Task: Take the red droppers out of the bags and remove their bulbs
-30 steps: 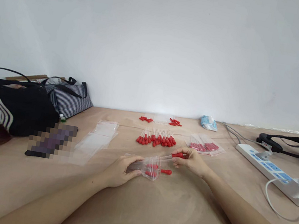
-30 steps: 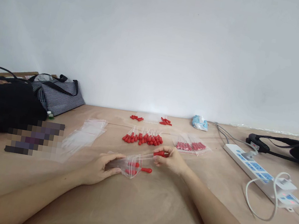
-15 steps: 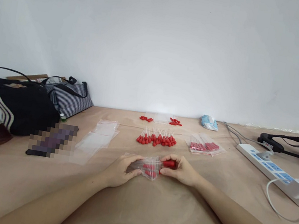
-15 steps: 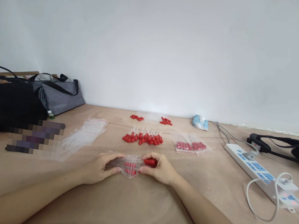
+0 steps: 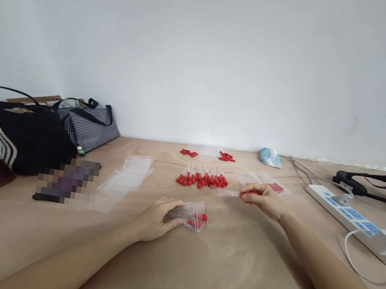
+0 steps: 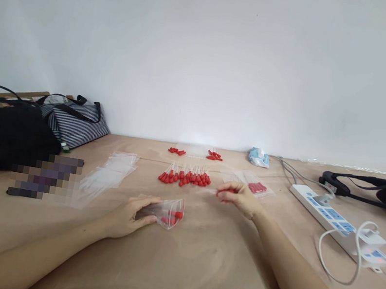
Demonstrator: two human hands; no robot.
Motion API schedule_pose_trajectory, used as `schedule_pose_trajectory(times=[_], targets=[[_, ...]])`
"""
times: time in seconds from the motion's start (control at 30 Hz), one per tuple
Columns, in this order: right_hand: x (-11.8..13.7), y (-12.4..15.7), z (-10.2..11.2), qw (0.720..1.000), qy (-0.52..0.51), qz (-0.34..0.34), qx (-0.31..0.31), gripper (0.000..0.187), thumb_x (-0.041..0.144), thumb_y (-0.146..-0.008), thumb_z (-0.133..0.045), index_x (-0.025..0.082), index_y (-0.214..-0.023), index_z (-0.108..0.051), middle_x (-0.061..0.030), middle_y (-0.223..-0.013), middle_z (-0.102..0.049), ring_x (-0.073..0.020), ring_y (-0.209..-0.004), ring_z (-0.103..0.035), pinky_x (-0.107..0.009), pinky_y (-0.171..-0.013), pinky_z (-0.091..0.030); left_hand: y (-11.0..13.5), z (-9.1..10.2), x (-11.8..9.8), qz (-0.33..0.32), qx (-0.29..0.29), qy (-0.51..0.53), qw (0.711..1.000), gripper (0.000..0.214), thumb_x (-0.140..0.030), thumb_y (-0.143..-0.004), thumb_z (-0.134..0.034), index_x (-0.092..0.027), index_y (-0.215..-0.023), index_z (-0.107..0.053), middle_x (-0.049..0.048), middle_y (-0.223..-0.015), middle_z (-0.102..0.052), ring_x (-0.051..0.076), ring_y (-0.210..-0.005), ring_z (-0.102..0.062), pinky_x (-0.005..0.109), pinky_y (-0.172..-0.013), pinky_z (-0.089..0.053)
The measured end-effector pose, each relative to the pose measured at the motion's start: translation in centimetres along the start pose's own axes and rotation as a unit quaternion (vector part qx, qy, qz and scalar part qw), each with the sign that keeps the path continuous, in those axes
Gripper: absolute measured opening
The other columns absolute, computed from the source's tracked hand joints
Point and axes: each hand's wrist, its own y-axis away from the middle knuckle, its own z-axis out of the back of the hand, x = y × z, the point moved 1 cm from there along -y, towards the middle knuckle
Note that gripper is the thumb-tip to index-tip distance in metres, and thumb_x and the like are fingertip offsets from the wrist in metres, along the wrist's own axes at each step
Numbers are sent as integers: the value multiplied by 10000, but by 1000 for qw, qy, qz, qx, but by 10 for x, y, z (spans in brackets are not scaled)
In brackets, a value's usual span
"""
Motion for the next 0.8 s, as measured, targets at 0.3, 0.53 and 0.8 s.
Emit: schedule_pose_trajectory(times=[0.3, 0.53, 0.8], targets=[[-19, -37, -12, 893, 281, 56, -346, 225, 266, -639, -535, 152, -793, -654, -70, -714, -665, -202, -694, -609, -334, -718, -452, 0, 2, -2, 9, 6, -20, 1000, 356, -343, -776, -502, -203, -1102, -504, 57, -1123, -574, 212, -1011, -527, 360, -873, -405], [-25, -56, -32, 883, 342, 65, -315, 288, 288, -663, -522, 124, -858, -655, -105, -780, -666, -216, -736, -609, -318, -714, -438, 0, 1, 0, -2, 19, -9, 1000, 338, -329, -788, -490, -201, -1101, -498, 62, -1145, -561, 208, -1027, -520, 355, -881, -401], [-28, -48, -26, 875, 363, 76, -312, 310, 294, -710, -486, 116, -932, -608, -95, -785, -648, -181, -671, -598, -301, -668, -439, 0, 1, -2, 1, 11, -4, 1000, 345, -324, -777, -503, -212, -1104, -503, 53, -1143, -565, 209, -1029, -520, 360, -884, -402]])
